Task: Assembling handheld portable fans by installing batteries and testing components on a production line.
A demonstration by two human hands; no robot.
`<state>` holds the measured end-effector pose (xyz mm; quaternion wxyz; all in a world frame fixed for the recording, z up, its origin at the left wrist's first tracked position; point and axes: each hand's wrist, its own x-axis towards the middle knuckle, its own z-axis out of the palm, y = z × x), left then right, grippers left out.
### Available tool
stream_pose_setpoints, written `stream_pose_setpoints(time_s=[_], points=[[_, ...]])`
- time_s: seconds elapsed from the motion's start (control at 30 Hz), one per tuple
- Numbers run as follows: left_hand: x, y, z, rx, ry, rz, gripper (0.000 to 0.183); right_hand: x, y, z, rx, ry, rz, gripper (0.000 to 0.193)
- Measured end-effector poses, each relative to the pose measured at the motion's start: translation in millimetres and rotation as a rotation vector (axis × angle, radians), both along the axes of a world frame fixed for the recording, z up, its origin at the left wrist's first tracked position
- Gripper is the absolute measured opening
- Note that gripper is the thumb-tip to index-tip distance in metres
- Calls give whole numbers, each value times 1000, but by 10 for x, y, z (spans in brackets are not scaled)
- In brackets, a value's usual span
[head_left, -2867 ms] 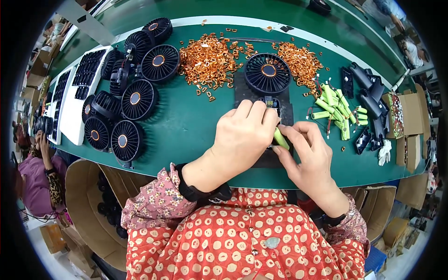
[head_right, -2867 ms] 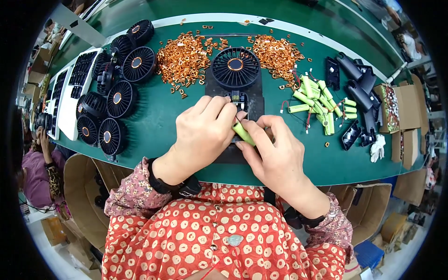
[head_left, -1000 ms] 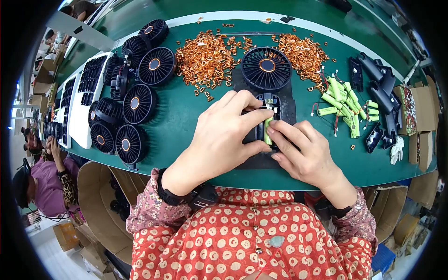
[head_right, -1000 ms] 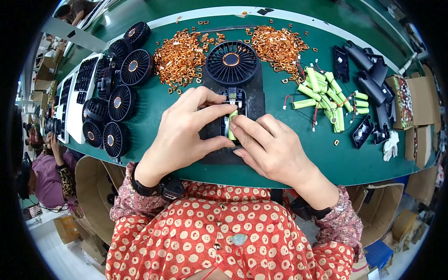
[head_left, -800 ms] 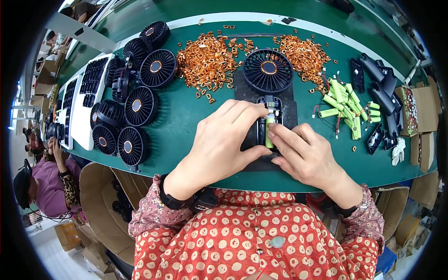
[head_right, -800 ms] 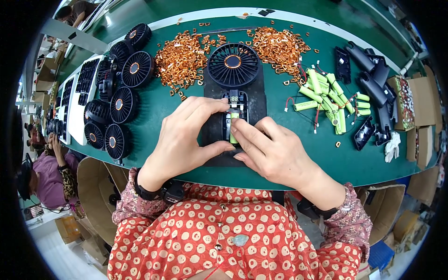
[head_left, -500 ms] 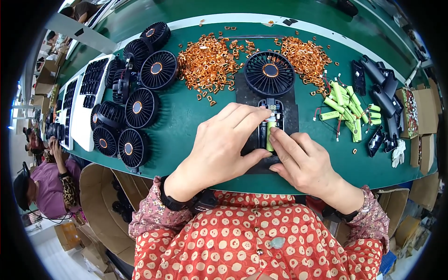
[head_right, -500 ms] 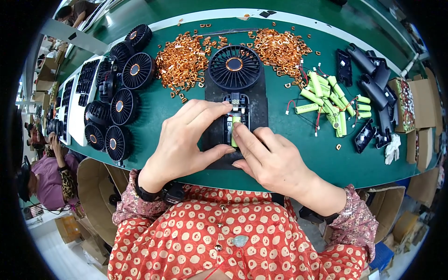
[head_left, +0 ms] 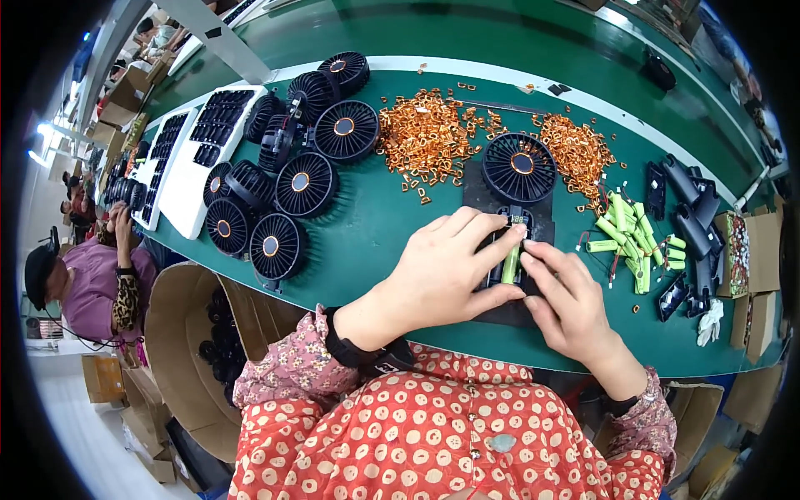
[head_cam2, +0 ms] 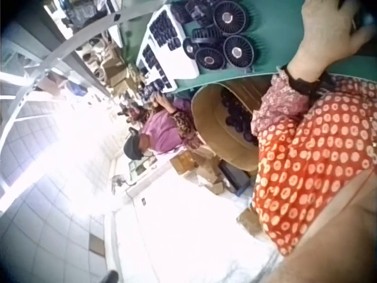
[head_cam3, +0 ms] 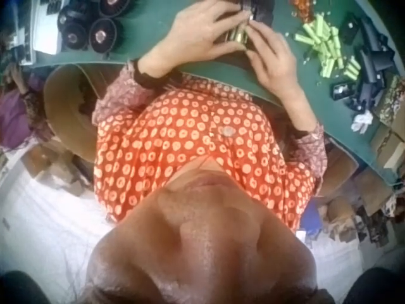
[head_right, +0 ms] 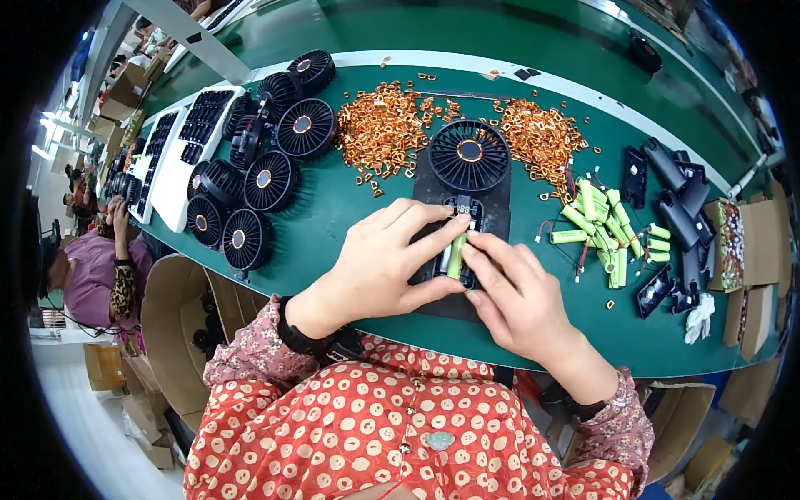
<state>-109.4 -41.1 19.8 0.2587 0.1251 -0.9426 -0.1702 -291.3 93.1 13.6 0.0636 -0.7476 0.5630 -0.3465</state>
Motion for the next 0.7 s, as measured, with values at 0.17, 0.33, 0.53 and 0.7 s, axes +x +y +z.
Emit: stream_pose_setpoints(time_s=[0.17, 0.33, 0.53, 0.7], points=[[137, -386, -89, 219, 285, 343, 16, -306, 61, -95, -88, 78, -295, 26], [-9, -611, -229, 69, 96, 416, 4, -512, 184, -160, -76, 309, -345, 22], [-76, -682, -329, -41, 27, 451, 5, -644, 325, -159, -53, 375, -517, 15], [-96, -660, -248, 146, -58, 515, 9, -680, 204, -35, -74, 250, -531, 13]])
